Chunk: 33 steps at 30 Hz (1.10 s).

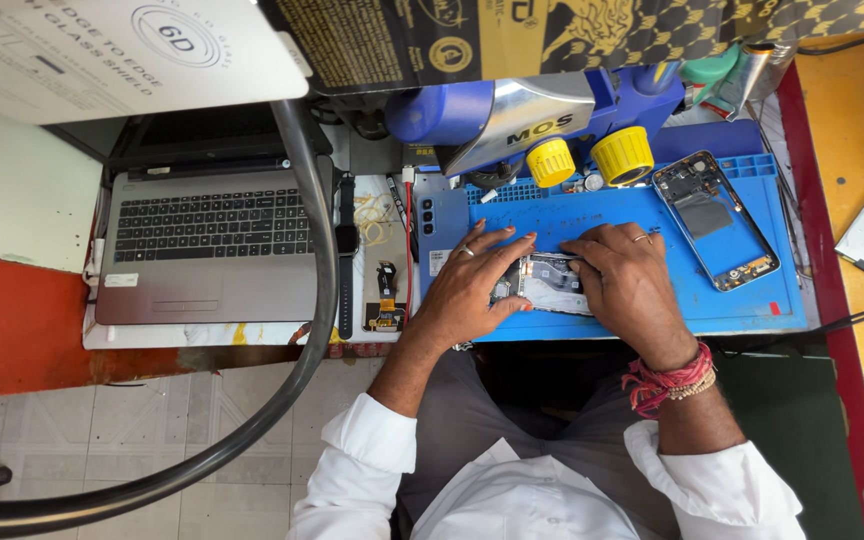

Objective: The person manipulates internal components of a disassembled smartphone on a blue workbench, using a small metal tool to adjust parts. They then pick up a rectangular battery, peel off a protective film, and place it into the phone chassis.

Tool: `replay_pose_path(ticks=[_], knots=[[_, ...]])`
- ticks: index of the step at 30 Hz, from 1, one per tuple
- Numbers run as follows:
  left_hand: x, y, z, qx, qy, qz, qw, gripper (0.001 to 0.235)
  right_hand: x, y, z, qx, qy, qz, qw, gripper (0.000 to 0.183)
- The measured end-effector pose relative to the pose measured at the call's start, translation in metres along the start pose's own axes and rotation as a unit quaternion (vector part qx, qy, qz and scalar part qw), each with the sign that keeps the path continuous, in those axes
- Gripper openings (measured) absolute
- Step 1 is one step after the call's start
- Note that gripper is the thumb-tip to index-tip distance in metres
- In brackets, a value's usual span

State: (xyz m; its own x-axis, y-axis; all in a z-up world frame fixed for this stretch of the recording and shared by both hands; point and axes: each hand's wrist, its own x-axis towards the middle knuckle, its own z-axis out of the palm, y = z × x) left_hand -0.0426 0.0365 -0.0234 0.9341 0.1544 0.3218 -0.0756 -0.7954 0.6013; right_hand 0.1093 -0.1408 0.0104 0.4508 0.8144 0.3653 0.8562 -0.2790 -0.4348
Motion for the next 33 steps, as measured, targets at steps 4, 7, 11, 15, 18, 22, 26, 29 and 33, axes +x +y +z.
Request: replay_pose_path(ticks=[4,7,11,15,18,22,26,29,33], knots=[[-0.002,0.001,0.0,-0.005,0.012,-0.007,1.0,0.085,-0.004,0.0,-0.001,0.002,0.015,-0.001,1.0,0.023],[-0.003,0.002,0.0,0.007,0.009,-0.001,1.0,0.082,-0.013,0.006,-0.008,-0.006,0.038,0.007,0.999,0.025],[0.0,0.001,-0.001,0.024,-0.015,0.011,1.0,0.08,-0.024,0.017,-0.02,-0.015,0.059,0.042,0.997,0.025],[0.004,0.002,-0.002,0.035,-0.049,0.008,0.998,0.08,-0.026,0.021,-0.022,-0.013,0.058,0.049,0.997,0.023],[0.007,0.002,-0.004,0.042,-0.065,0.011,0.997,0.082,-0.021,0.02,-0.019,0.001,0.045,0.035,0.998,0.02],[0.008,0.003,-0.006,0.026,-0.054,0.018,0.998,0.084,-0.009,0.015,-0.012,0.013,0.027,0.012,0.999,0.019],[0.003,0.004,-0.006,0.011,0.014,0.02,1.0,0.077,-0.001,0.01,-0.007,0.019,0.013,0.01,1.0,0.016],[0.001,0.001,-0.005,0.024,0.068,0.006,0.997,0.055,0.003,0.008,-0.001,0.016,0.02,0.007,1.0,0.014],[0.004,-0.002,0.002,0.032,0.1,-0.003,0.994,0.029,0.008,0.004,0.003,0.007,0.015,0.01,1.0,0.014]])
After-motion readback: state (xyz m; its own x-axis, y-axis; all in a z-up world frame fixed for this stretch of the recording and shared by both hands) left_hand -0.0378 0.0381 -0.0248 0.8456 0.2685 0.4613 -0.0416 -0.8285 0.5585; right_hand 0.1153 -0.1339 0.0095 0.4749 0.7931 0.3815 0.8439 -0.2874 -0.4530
